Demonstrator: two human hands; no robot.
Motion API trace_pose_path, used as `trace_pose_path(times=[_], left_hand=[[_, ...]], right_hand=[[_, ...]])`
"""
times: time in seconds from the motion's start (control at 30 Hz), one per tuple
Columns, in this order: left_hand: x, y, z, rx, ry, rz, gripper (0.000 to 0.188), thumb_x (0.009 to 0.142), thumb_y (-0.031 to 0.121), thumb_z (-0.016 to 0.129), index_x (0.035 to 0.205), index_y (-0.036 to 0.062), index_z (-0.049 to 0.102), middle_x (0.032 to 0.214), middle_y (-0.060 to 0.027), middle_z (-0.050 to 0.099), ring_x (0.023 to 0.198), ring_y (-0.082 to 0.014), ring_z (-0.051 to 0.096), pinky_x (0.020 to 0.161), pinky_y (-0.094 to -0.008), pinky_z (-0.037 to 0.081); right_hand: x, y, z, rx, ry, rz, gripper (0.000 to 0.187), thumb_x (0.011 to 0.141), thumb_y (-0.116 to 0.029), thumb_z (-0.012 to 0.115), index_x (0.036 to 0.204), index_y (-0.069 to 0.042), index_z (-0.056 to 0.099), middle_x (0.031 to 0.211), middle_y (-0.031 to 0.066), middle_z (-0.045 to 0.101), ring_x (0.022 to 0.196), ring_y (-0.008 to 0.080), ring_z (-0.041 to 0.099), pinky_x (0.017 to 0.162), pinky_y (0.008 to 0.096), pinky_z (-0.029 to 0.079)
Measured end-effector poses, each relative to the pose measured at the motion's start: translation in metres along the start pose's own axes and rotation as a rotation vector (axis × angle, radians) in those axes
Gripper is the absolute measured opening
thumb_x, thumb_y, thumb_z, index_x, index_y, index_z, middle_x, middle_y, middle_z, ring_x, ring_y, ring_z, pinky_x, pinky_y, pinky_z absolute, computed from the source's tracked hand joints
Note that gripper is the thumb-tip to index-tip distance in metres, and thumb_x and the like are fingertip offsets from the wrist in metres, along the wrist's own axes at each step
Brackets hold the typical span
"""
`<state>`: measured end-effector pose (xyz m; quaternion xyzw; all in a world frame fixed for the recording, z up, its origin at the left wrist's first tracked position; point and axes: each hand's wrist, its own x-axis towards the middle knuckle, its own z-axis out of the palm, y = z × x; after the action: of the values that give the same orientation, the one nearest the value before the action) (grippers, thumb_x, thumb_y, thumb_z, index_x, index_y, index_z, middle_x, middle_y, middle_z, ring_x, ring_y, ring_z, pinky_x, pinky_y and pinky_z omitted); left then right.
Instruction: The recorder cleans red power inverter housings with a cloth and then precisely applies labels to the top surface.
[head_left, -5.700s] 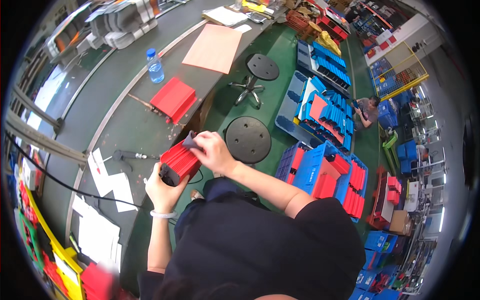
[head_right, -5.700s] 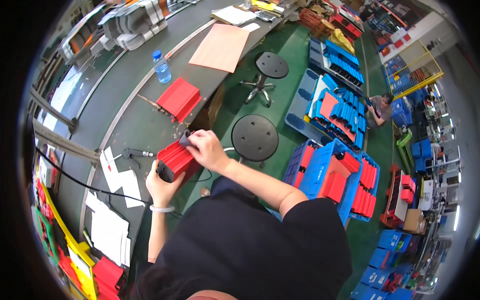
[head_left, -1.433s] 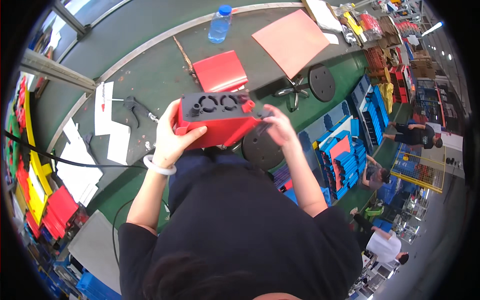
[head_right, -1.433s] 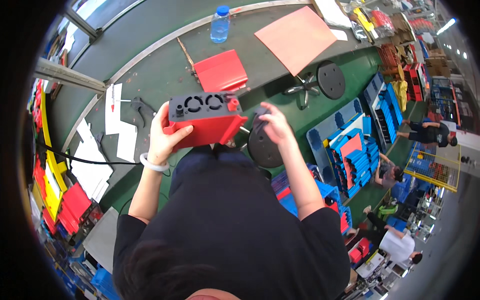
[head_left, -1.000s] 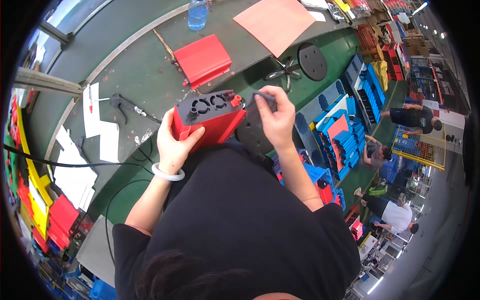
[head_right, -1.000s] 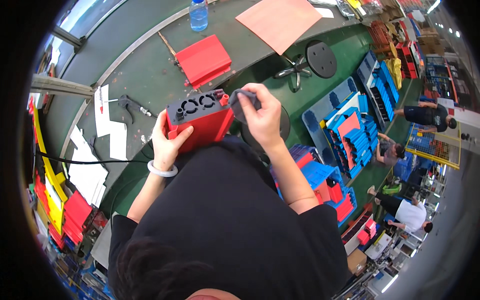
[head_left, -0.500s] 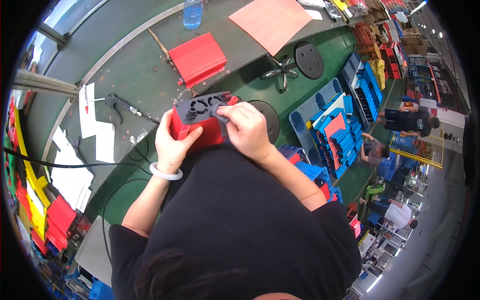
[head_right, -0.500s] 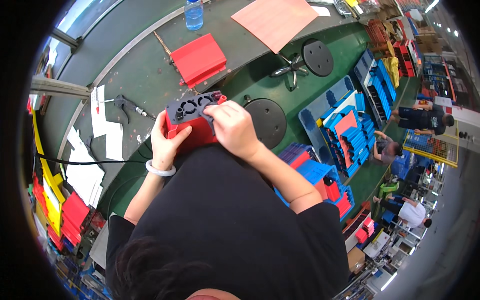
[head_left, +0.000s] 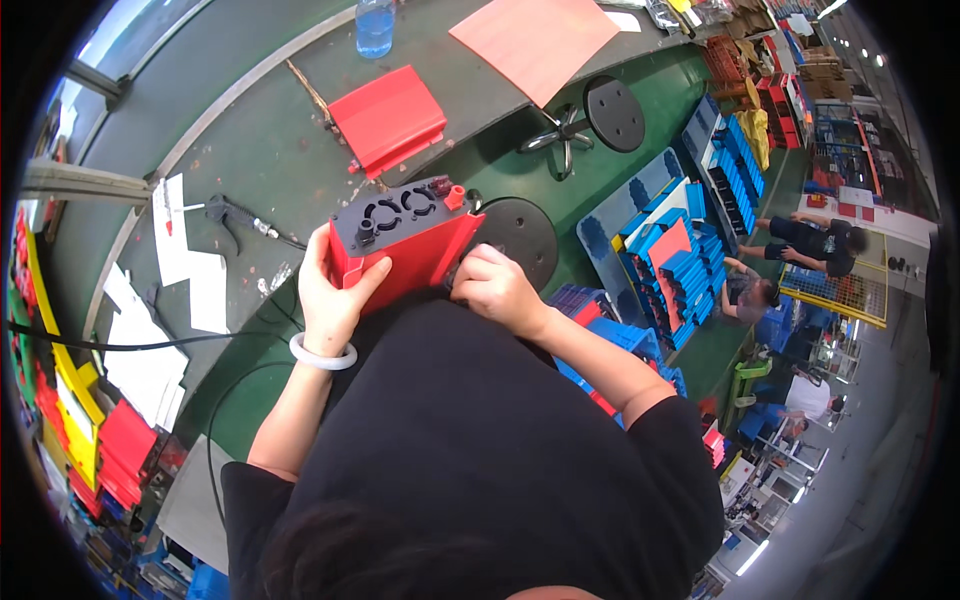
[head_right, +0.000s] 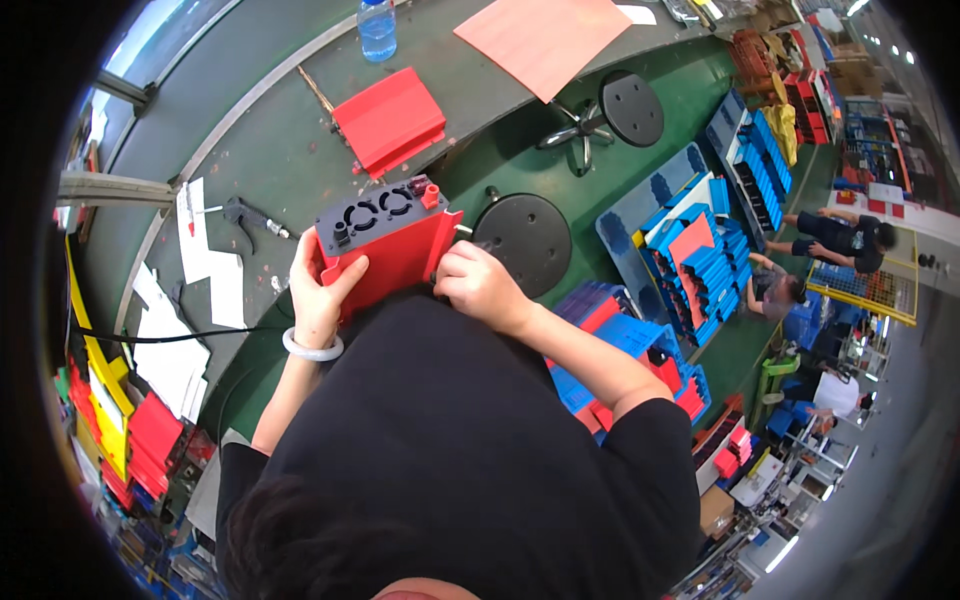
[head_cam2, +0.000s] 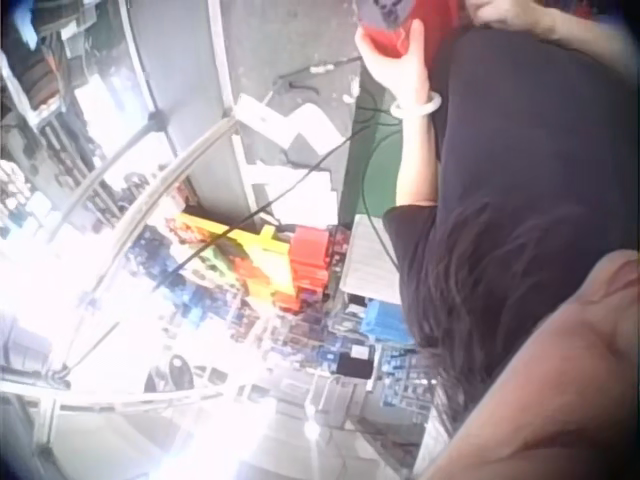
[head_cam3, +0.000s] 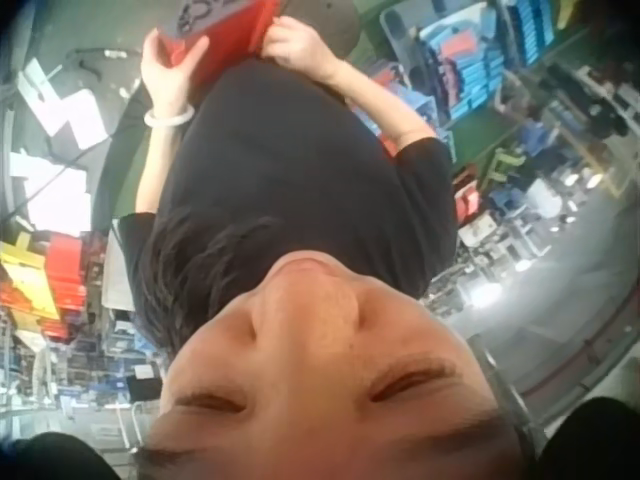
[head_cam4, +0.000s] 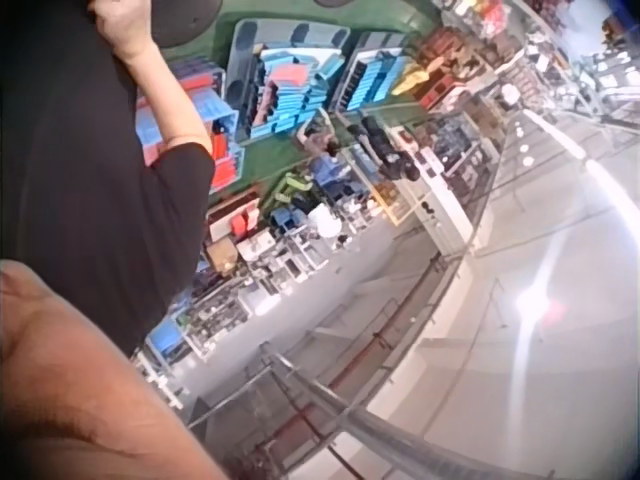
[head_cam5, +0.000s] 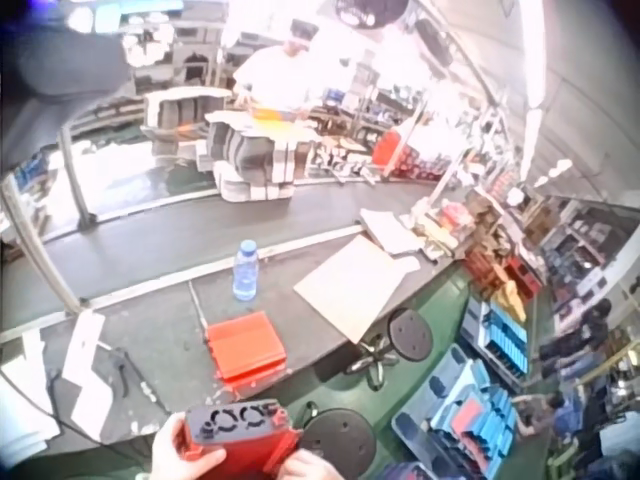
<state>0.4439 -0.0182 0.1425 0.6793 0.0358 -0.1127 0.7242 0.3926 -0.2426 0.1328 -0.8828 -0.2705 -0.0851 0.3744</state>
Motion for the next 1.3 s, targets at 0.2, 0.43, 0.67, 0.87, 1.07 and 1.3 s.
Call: trace_pose_path(times=[0.2, 0.43, 0.67, 0.87, 1.07, 1.3], left_hand=[[-0.003, 0.006, 0.006, 0.097, -0.039, 0.066, 0.052, 0.069, 0.004, 0.077, 0.114, -0.001, 0.051, 0.104, -0.0067, 0.06, 0.097, -0.014, 0.057, 0.09, -0.0282, 0.044], [-0.002, 0.003, 0.01, 0.094, -0.034, 0.071, 0.052, 0.069, 0.003, 0.077, 0.113, -0.0011, 0.051, 0.104, -0.0064, 0.06, 0.097, -0.0138, 0.057, 0.09, -0.028, 0.044], [-0.005, -0.002, 0.009, 0.173, -0.021, 0.073, 0.053, 0.067, 0.007, 0.079, 0.112, 0.0012, 0.052, 0.101, -0.0063, 0.062, 0.095, -0.0137, 0.059, 0.087, -0.0279, 0.046], [-0.005, -0.005, 0.01, 0.19, 0.001, 0.05, 0.054, 0.066, 0.009, 0.08, 0.112, 0.0025, 0.053, 0.1, -0.0058, 0.063, 0.094, -0.0136, 0.059, 0.087, -0.028, 0.046], [0.005, -0.005, 0.0, -0.056, -0.018, -0.006, 0.053, 0.071, 0.003, 0.076, 0.117, -0.0024, 0.049, 0.109, -0.0079, 0.059, 0.101, -0.0157, 0.057, 0.091, -0.0298, 0.044], [0.021, 0.02, -0.039, 0.014, -0.288, 0.159, 0.064, 0.059, 0.007, 0.079, 0.116, 0.0005, 0.051, 0.112, -0.0083, 0.057, 0.107, -0.0179, 0.053, 0.096, -0.0321, 0.04]], right_hand=[[0.032, 0.0, -0.051, 0.248, 0.352, 0.319, 0.023, 0.065, 0.015, 0.049, 0.079, 0.0, 0.06, 0.088, 0.0099, 0.057, 0.082, 0.0191, 0.057, 0.075, 0.0254, 0.045], [0.049, -0.011, -0.031, -0.123, 0.207, 0.169, 0.024, 0.066, 0.004, 0.067, 0.089, -0.002, 0.064, 0.083, 0.0118, 0.059, 0.077, 0.0287, 0.059, 0.068, 0.0331, 0.049], [0.044, -0.015, -0.023, -0.092, 0.195, 0.161, 0.026, 0.064, 0.004, 0.069, 0.088, -0.001, 0.065, 0.081, 0.0121, 0.059, 0.072, 0.0281, 0.06, 0.065, 0.0331, 0.049], [0.036, -0.002, -0.023, -0.142, 0.196, 0.157, 0.023, 0.065, 0.004, 0.069, 0.087, -0.001, 0.066, 0.078, 0.0107, 0.058, 0.07, 0.0269, 0.059, 0.061, 0.0327, 0.048], [0.027, -0.021, -0.017, 0.563, -0.144, 0.194, 0.012, 0.074, 0.002, 0.065, 0.084, -0.004, 0.065, 0.082, 0.0072, 0.059, 0.082, 0.021, 0.06, 0.073, 0.0299, 0.048], [-0.004, 0.075, -0.043, 1.106, 0.22, 0.967, 0.023, 0.089, -0.006, 0.045, 0.109, -0.002, 0.057, 0.101, 0.0077, 0.06, 0.073, 0.0131, 0.057, 0.062, 0.0235, 0.047]])
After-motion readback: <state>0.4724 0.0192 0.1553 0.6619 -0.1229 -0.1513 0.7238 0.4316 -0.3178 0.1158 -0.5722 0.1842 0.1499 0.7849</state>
